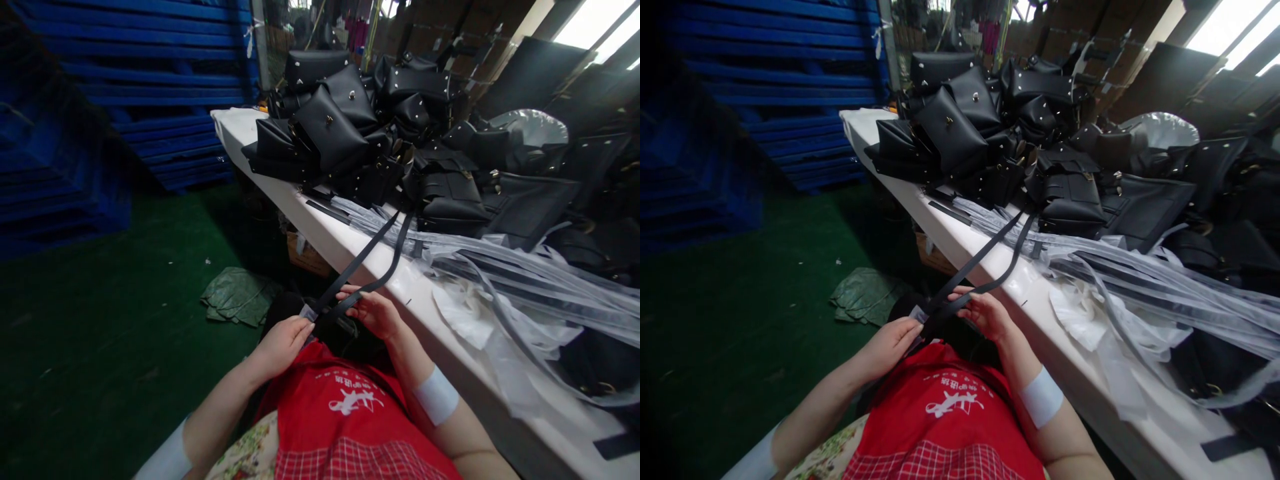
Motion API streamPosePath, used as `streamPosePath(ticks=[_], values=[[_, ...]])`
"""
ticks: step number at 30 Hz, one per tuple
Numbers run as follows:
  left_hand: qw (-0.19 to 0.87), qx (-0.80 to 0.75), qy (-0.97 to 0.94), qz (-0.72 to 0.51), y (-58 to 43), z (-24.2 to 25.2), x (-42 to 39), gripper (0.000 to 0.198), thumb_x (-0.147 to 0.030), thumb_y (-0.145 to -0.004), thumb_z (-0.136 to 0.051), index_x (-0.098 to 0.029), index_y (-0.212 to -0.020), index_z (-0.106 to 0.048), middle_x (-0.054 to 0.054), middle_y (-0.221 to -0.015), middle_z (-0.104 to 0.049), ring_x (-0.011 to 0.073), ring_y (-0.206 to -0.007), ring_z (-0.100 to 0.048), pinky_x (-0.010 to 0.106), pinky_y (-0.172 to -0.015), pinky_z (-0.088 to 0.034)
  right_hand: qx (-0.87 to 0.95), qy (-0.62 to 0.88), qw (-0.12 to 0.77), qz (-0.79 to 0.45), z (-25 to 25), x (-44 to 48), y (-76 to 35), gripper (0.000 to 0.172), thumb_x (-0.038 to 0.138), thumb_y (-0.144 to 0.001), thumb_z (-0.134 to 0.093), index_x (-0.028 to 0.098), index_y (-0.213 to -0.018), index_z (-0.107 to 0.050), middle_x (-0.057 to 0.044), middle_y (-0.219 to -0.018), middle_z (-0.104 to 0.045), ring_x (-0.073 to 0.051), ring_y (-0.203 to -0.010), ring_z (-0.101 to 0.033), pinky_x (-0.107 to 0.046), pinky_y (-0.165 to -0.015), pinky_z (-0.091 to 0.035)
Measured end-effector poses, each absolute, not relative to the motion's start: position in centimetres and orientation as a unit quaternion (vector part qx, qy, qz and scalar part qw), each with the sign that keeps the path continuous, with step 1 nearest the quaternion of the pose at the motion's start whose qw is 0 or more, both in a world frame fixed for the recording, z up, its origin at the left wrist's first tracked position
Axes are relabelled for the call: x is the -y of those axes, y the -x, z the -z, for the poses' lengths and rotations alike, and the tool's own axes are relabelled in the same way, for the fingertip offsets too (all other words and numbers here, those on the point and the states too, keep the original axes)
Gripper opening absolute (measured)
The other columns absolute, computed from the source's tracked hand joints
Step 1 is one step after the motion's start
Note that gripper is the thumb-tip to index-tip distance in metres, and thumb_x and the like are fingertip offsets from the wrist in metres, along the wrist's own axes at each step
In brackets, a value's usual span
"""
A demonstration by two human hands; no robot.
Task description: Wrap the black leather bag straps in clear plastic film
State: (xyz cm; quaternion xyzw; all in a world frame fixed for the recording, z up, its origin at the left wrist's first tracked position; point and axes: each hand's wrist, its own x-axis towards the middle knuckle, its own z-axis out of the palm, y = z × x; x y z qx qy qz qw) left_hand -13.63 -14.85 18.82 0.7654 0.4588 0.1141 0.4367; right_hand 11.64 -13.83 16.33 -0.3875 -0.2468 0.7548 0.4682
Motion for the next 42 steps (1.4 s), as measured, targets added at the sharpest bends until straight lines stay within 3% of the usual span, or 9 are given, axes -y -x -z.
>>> streamPosePath(ticks=[4,9,13,19,23,26,36,39,42], values=[[0.436,-0.436,-0.779,-0.115,13.1,-18.7,14.8,0.04,-0.038,-0.097,-0.033,-0.018,-0.076,-0.062,0.005,-0.08,-0.062,0.0188,-0.077,-0.059,0.029,-0.071,-0.042,0.239,0.469,0.471,-0.708,-16.3,13.4,-10.5,0.042,0.053,-0.081,-0.065,0.013,-0.091,-0.072,-0.01,-0.085,-0.074,-0.016,-0.07,-0.066,-0.026,-0.065,-0.05],[0.469,-0.427,-0.76,-0.141,12.1,-18.6,14.8,0.042,-0.04,-0.098,-0.031,-0.018,-0.079,-0.062,0.005,-0.084,-0.065,0.0189,-0.079,-0.06,0.029,-0.074,-0.043,0.308,0.459,0.422,-0.719,-15.6,14.4,-7.4,0.059,0.065,-0.078,-0.064,0.01,-0.097,-0.073,-0.011,-0.083,-0.073,-0.018,-0.071,-0.067,-0.029,-0.069,-0.05],[0.466,-0.446,-0.75,-0.148,12.0,-18.4,15.1,0.045,-0.041,-0.098,-0.03,-0.018,-0.078,-0.062,0.007,-0.083,-0.065,0.0206,-0.079,-0.061,0.03,-0.074,-0.044,0.251,0.449,0.461,-0.723,-15.2,13.6,-7.1,0.055,0.061,-0.076,-0.068,0.012,-0.101,-0.073,-0.011,-0.089,-0.074,-0.019,-0.078,-0.068,-0.03,-0.075,-0.05],[0.5,-0.458,-0.714,-0.174,12.4,-17.5,15.6,0.05,-0.052,-0.095,-0.033,-0.018,-0.072,-0.062,0.006,-0.071,-0.065,0.0196,-0.066,-0.061,0.029,-0.068,-0.045,0.229,0.489,0.533,-0.651,-15.9,11.5,-7.5,0.052,0.06,-0.073,-0.07,0.012,-0.094,-0.072,-0.013,-0.088,-0.075,-0.018,-0.072,-0.067,-0.026,-0.064,-0.046],[0.528,-0.494,-0.653,-0.224,12.4,-16.9,15.3,0.053,-0.058,-0.094,-0.033,-0.017,-0.078,-0.063,0.004,-0.066,-0.065,0.0166,-0.053,-0.057,0.027,-0.057,-0.045,0.281,0.474,0.562,-0.617,-16.8,12.8,-4.9,0.058,0.065,-0.074,-0.066,0.011,-0.095,-0.071,-0.015,-0.09,-0.075,-0.023,-0.08,-0.069,-0.033,-0.073,-0.05],[0.498,-0.481,-0.681,-0.239,12.6,-17.2,15.3,0.054,-0.059,-0.093,-0.034,-0.018,-0.073,-0.061,0.005,-0.068,-0.063,0.0182,-0.062,-0.06,0.027,-0.061,-0.047,0.267,0.456,0.586,-0.614,-17.5,13.5,-4.0,0.057,0.065,-0.073,-0.068,0.011,-0.093,-0.072,-0.015,-0.091,-0.075,-0.025,-0.085,-0.07,-0.037,-0.081,-0.051],[0.46,-0.439,-0.74,-0.219,12.0,-20.8,15.3,0.048,-0.048,-0.097,-0.03,-0.02,-0.075,-0.061,0.007,-0.079,-0.065,0.0201,-0.077,-0.06,0.029,-0.071,-0.048,0.305,0.437,0.504,-0.68,-17.6,14.7,-3.6,0.051,0.059,-0.074,-0.07,0.011,-0.089,-0.075,-0.011,-0.083,-0.074,-0.022,-0.076,-0.068,-0.036,-0.078,-0.052],[0.45,-0.417,-0.759,-0.218,11.9,-20.8,15.1,0.046,-0.044,-0.098,-0.03,-0.019,-0.084,-0.065,0.007,-0.086,-0.066,0.0203,-0.081,-0.061,0.031,-0.076,-0.048,0.31,0.415,0.488,-0.703,-17.4,15.4,-3.5,0.048,0.056,-0.075,-0.071,0.012,-0.095,-0.075,-0.011,-0.09,-0.074,-0.024,-0.083,-0.068,-0.037,-0.082,-0.052],[0.436,-0.426,-0.768,-0.196,11.8,-20.5,15.3,0.048,-0.045,-0.098,-0.03,-0.018,-0.076,-0.063,0.006,-0.078,-0.064,0.019,-0.072,-0.058,0.03,-0.068,-0.045,0.296,0.424,0.503,-0.692,-18.0,14.3,-4.9,0.049,0.055,-0.076,-0.071,0.013,-0.101,-0.074,-0.013,-0.099,-0.074,-0.025,-0.095,-0.068,-0.039,-0.091,-0.049]])
